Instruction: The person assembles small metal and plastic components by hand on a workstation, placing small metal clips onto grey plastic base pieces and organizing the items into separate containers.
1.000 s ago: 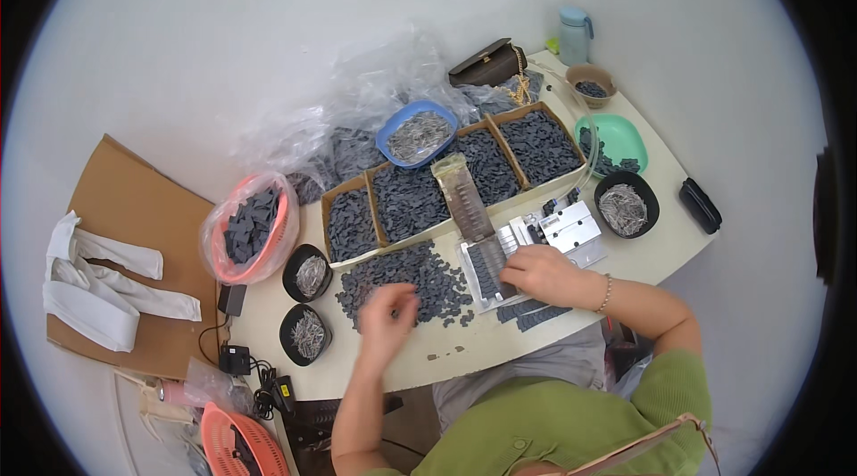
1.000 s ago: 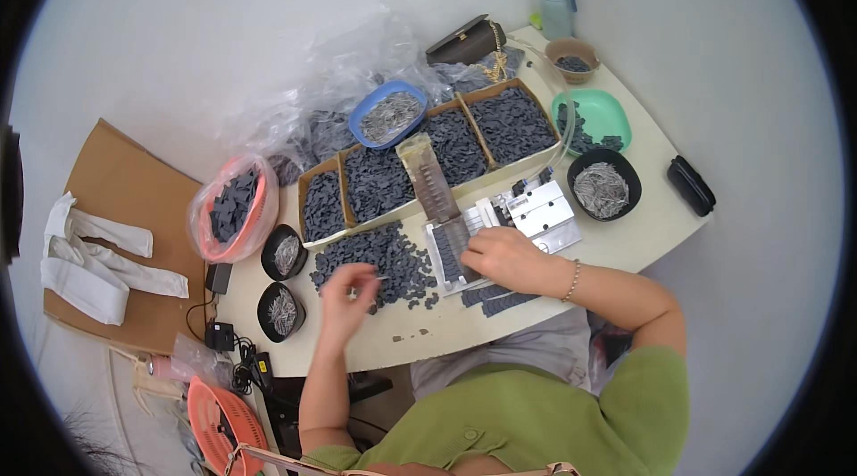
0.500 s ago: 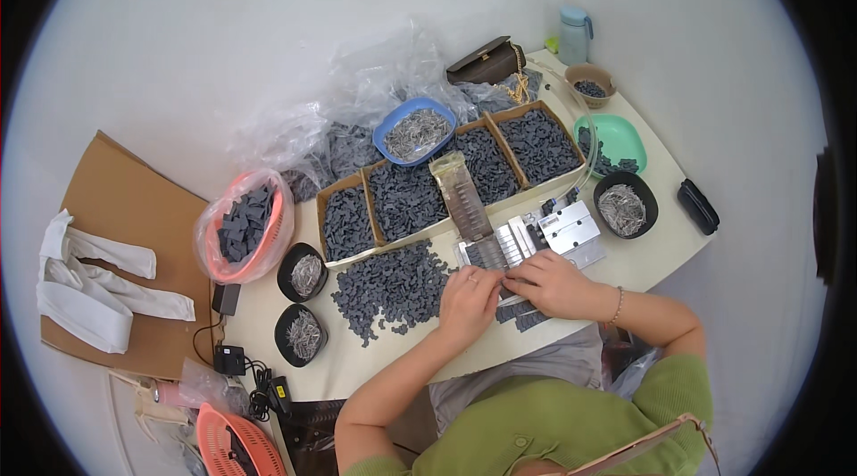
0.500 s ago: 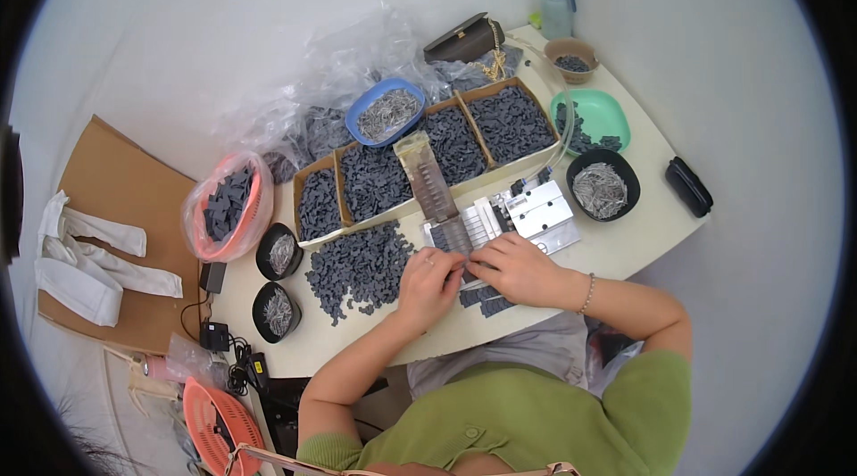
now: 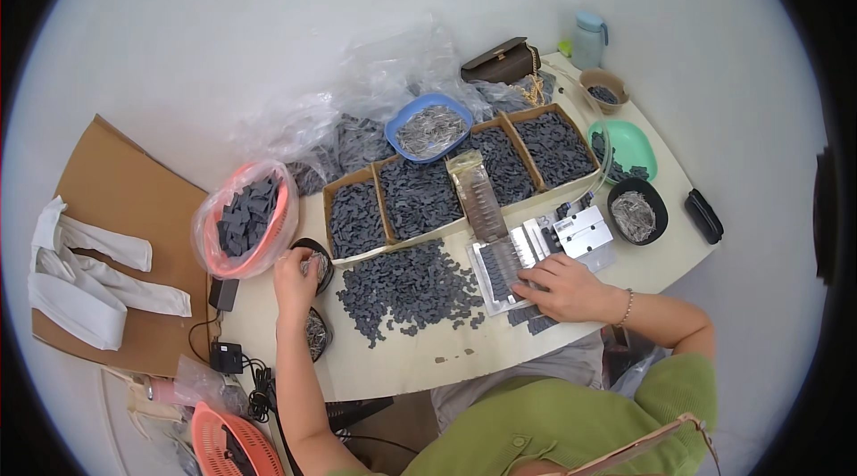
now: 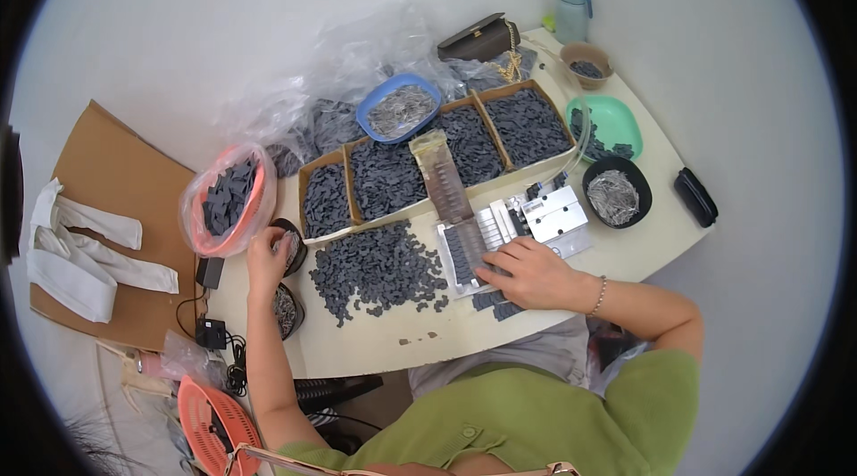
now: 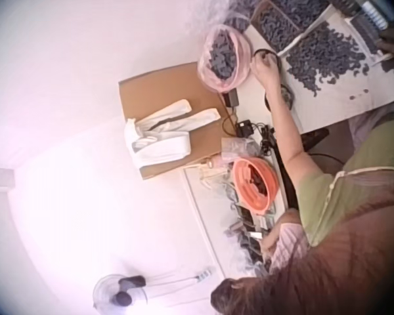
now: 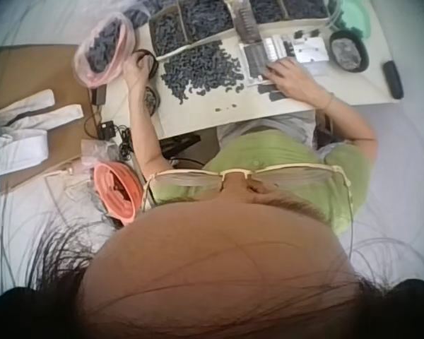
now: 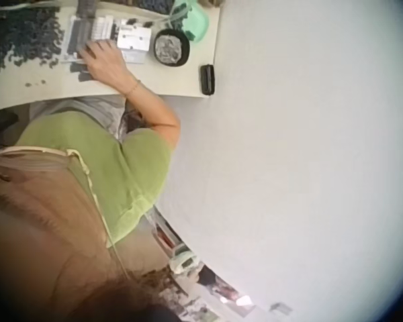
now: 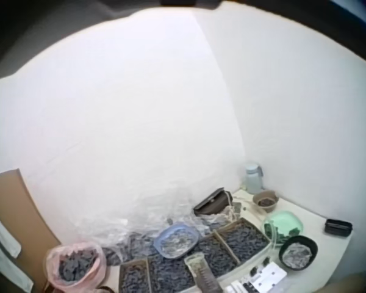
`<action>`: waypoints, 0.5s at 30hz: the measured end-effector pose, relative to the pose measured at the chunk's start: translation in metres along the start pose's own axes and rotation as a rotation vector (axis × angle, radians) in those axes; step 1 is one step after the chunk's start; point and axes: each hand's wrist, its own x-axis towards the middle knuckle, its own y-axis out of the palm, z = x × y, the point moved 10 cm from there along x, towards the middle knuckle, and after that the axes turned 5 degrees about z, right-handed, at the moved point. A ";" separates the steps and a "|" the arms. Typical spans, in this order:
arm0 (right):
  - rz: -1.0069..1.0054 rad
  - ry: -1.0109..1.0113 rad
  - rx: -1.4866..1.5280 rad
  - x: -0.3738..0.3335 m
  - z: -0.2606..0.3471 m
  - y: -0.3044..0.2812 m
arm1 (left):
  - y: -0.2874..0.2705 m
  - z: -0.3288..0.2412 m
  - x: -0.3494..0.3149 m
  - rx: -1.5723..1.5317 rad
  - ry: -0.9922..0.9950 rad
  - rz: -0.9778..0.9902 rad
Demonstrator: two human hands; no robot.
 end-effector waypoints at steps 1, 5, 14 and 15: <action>0.003 0.007 0.039 0.001 -0.002 -0.001 | 0.008 0.013 -0.001 0.046 -0.019 0.082; 0.003 0.023 0.216 0.021 -0.033 -0.008 | 0.036 0.040 -0.004 0.229 -0.085 0.325; -0.089 0.265 0.101 0.181 -0.174 -0.018 | 0.024 0.045 -0.001 0.205 -0.151 0.318; 0.000 0.354 0.080 0.196 -0.194 0.006 | 0.022 0.044 -0.002 0.191 -0.153 0.335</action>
